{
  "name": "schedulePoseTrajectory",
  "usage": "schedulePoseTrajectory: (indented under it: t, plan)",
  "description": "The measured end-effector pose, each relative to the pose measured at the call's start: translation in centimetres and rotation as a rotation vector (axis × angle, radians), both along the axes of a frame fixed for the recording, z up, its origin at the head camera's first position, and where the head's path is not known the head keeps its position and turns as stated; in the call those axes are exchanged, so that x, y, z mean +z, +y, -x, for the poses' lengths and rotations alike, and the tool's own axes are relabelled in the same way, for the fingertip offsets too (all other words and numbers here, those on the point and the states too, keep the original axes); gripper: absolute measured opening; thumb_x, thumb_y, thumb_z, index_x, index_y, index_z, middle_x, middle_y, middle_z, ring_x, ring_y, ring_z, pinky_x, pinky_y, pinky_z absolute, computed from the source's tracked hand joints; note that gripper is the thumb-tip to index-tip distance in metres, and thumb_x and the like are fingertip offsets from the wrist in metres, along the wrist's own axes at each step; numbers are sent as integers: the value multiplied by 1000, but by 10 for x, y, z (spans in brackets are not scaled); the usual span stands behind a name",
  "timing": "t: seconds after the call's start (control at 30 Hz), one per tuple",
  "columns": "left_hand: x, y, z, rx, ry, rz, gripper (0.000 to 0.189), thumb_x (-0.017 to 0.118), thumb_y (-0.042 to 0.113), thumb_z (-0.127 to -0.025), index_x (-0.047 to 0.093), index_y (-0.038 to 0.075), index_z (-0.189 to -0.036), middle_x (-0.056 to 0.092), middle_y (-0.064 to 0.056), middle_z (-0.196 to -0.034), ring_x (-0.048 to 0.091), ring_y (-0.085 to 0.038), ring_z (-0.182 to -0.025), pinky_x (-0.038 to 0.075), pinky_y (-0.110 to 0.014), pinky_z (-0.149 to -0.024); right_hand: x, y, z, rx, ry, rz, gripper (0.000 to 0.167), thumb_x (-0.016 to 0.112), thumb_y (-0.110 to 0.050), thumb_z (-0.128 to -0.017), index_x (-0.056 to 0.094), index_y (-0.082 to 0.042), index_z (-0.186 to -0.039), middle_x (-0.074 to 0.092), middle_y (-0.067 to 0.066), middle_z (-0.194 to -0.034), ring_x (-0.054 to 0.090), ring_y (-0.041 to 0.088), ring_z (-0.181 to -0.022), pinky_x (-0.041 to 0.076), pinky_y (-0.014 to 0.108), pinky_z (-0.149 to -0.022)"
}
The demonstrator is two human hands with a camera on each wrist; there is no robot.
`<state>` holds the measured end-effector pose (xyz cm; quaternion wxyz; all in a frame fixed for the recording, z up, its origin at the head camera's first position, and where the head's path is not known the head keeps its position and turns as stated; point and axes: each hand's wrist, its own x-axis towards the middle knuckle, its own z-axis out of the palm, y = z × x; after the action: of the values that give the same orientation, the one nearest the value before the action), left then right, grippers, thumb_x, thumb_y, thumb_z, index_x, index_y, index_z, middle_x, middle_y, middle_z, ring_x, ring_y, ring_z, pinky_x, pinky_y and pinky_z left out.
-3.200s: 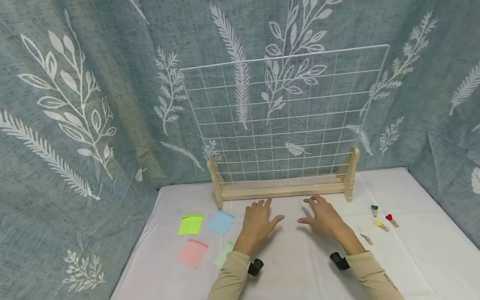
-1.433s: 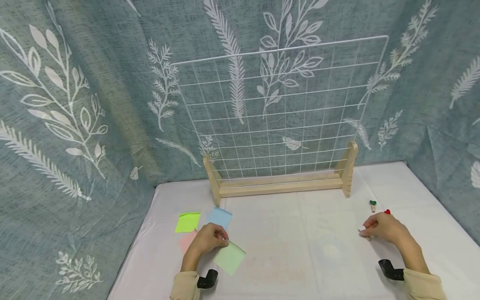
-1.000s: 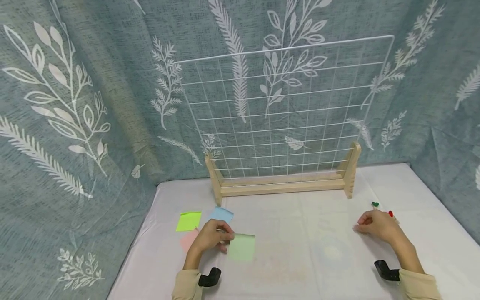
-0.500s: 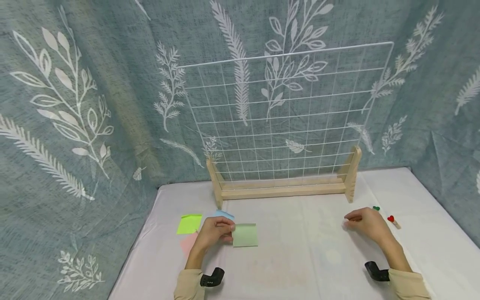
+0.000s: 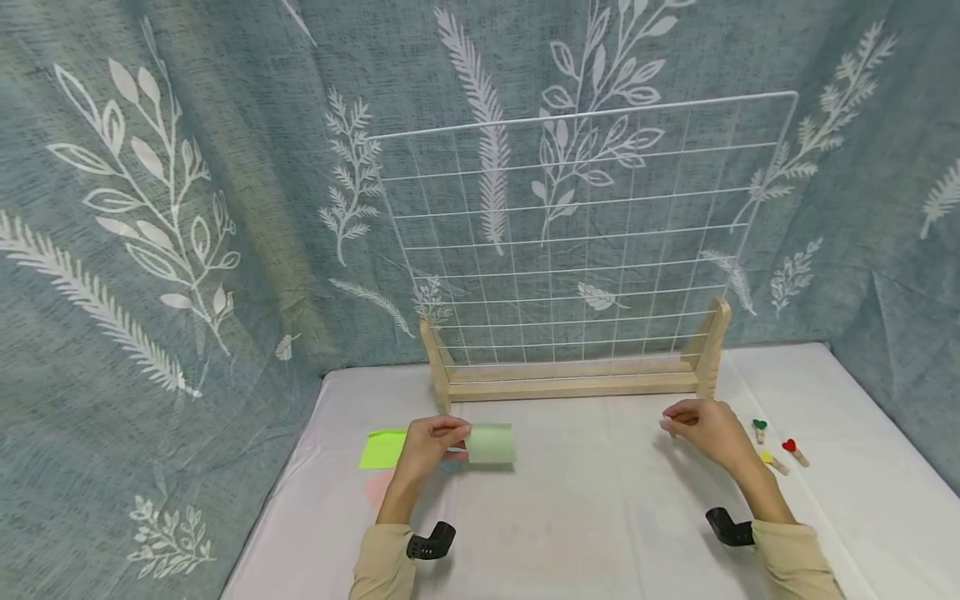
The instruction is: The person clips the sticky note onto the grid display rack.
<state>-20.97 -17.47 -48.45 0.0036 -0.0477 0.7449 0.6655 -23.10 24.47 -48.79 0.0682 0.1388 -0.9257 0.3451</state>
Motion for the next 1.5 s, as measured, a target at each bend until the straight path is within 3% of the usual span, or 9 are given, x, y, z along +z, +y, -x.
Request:
schedulePoseTrajectory:
  t: [0.3,0.57,0.77,1.03,1.5]
  plan:
    - [8,3,5,5,47,-64,15,68,-3,-89,68,-15,-98,69,-13,-79,66,-16,-68,65,-33,-68,8,-12,10,40,53,34,18,74,-11,-88,73,4,-97,73,6,-82,69,22,-75,59,32,-63]
    - [16,3,13,-3,75,-14,16,67,-2,-91,68,-15,-100,71,-12,-82,67,-16,-67,65,-38,-64,20,-29,17,65,33,47,19,72,-13,-91,72,5,-100,73,6,-83,70,24,-78,61,40,-68]
    - [25,4,16,-8,79,-28,18,69,-1,-90,68,-15,-101,70,-11,-80,65,-15,-65,64,-35,-58,31,-44,23,94,75,33,15,72,-10,-90,73,3,-97,72,6,-81,69,23,-74,61,40,-66]
    - [37,2,21,10,84,-88,18,66,-4,-90,66,-16,-105,69,-11,-77,67,-14,-61,64,-29,-64,42,-61,31,112,80,59,17,71,-9,-90,72,5,-99,72,10,-84,69,25,-76,61,40,-68]
    - [63,1,31,47,141,-20,18,67,-2,-91,69,-13,-105,72,-16,-86,69,-14,-66,65,-31,-68,73,-81,45,126,137,15,20,71,-13,-92,73,4,-103,73,16,-91,70,30,-81,62,44,-71]
